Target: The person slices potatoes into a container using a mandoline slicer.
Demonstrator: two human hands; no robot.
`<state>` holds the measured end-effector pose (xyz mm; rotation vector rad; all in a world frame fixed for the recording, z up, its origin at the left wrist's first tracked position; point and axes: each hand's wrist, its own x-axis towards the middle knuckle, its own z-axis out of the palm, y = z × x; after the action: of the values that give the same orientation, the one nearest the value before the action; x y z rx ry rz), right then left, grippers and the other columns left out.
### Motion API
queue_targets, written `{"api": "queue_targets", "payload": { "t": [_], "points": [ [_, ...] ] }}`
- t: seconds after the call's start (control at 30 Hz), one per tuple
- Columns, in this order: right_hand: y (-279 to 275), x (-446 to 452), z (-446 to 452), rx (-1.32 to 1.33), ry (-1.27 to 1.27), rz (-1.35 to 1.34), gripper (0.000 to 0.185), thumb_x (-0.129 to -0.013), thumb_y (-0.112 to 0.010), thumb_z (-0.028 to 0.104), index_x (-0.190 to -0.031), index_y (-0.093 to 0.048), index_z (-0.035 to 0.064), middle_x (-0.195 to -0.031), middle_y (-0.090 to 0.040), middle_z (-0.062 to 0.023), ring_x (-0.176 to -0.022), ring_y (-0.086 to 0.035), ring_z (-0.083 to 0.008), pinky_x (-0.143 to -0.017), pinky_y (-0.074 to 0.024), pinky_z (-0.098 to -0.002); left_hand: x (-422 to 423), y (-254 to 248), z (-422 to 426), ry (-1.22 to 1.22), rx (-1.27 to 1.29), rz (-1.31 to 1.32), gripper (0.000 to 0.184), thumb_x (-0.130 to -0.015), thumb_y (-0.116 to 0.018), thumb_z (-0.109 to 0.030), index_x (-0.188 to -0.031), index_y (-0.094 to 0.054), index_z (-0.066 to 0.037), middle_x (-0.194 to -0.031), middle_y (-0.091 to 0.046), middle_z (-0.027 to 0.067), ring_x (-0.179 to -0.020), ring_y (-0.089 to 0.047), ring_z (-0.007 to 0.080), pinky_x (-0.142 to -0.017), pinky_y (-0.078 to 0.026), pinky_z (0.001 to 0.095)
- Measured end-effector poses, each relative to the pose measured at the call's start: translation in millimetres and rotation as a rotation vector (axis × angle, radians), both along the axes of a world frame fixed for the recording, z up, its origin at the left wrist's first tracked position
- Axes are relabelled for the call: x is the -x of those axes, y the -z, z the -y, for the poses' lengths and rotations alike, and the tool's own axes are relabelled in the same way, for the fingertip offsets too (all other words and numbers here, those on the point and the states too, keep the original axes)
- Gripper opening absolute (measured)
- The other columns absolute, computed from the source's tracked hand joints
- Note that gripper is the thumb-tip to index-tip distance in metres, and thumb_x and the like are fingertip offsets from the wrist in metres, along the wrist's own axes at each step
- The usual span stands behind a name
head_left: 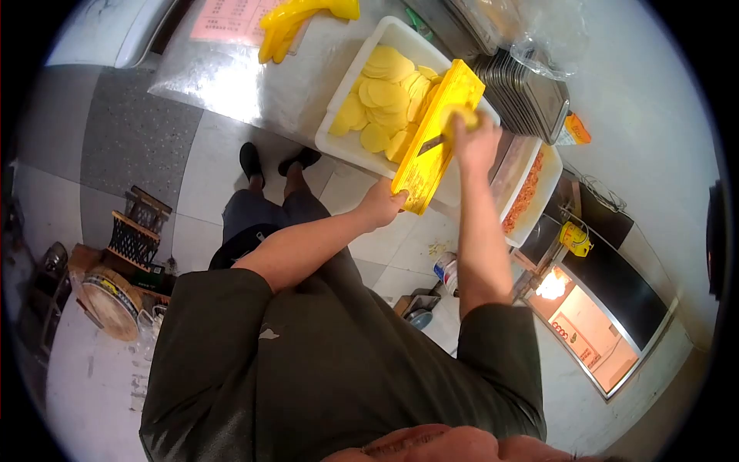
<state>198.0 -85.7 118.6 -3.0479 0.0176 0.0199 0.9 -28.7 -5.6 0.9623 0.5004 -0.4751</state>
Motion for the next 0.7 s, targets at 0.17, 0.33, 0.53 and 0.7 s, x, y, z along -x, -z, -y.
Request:
{"api": "queue_targets", "payload": {
  "t": [0.17, 0.33, 0.53, 0.7],
  "points": [
    [4.5, -62.8, 2.5, 0.038, 0.027, -0.038, 0.059, -0.083, -0.068, 0.046, -0.13, -0.06, 0.0116, -0.128, -0.054, -0.0264, -0.114, -0.059, -0.0433, -0.096, -0.0492, -0.0483, 2.6, 28.1, 21.3, -0.037, -0.004, 0.008, 0.037, -0.093, -0.063, -0.019, -0.113, -0.051, 0.011, -0.099, -0.067, 0.0222, -0.081, -0.069, 0.0267, -0.069, -0.054, 0.0383],
    [-19.0, 81.5, 7.6, -0.007, -0.008, -0.106, 0.056, -0.086, -0.067, 0.043, -0.13, -0.059, 0.0093, -0.129, -0.052, -0.0254, -0.113, -0.058, -0.0425, -0.094, -0.05, -0.0473, -4.7, -12.4, -3.4, -0.055, 0.193, -0.002, 0.034, -0.095, -0.059, -0.012, -0.122, -0.048, 0.006, -0.106, -0.064, 0.0176, -0.091, -0.068, 0.0241, -0.074, -0.056, 0.0367],
    [-18.7, 116.1, -0.3, 0.0, 0.021, -0.069, 0.051, -0.086, -0.069, 0.04, -0.125, -0.062, 0.0087, -0.122, -0.056, -0.0247, -0.11, -0.059, -0.0408, -0.092, -0.0507, -0.0453, -2.9, -17.3, -8.9, -0.057, 0.123, 0.003, 0.034, -0.093, -0.062, -0.014, -0.119, -0.051, 0.005, -0.099, -0.066, 0.0184, -0.085, -0.069, 0.0238, -0.07, -0.056, 0.0367],
    [5.6, -16.0, 0.3, 0.021, -0.031, 0.042, 0.051, -0.086, -0.067, 0.044, -0.125, -0.062, 0.0111, -0.122, -0.056, -0.0243, -0.106, -0.062, -0.0431, -0.09, -0.0513, -0.0482, -9.8, -4.1, -7.5, 0.092, 0.037, -0.036, 0.033, -0.097, -0.056, -0.007, -0.126, -0.047, 0.003, -0.117, -0.062, 0.0134, -0.103, -0.066, 0.0233, -0.086, -0.058, 0.0374]
  ]
}}
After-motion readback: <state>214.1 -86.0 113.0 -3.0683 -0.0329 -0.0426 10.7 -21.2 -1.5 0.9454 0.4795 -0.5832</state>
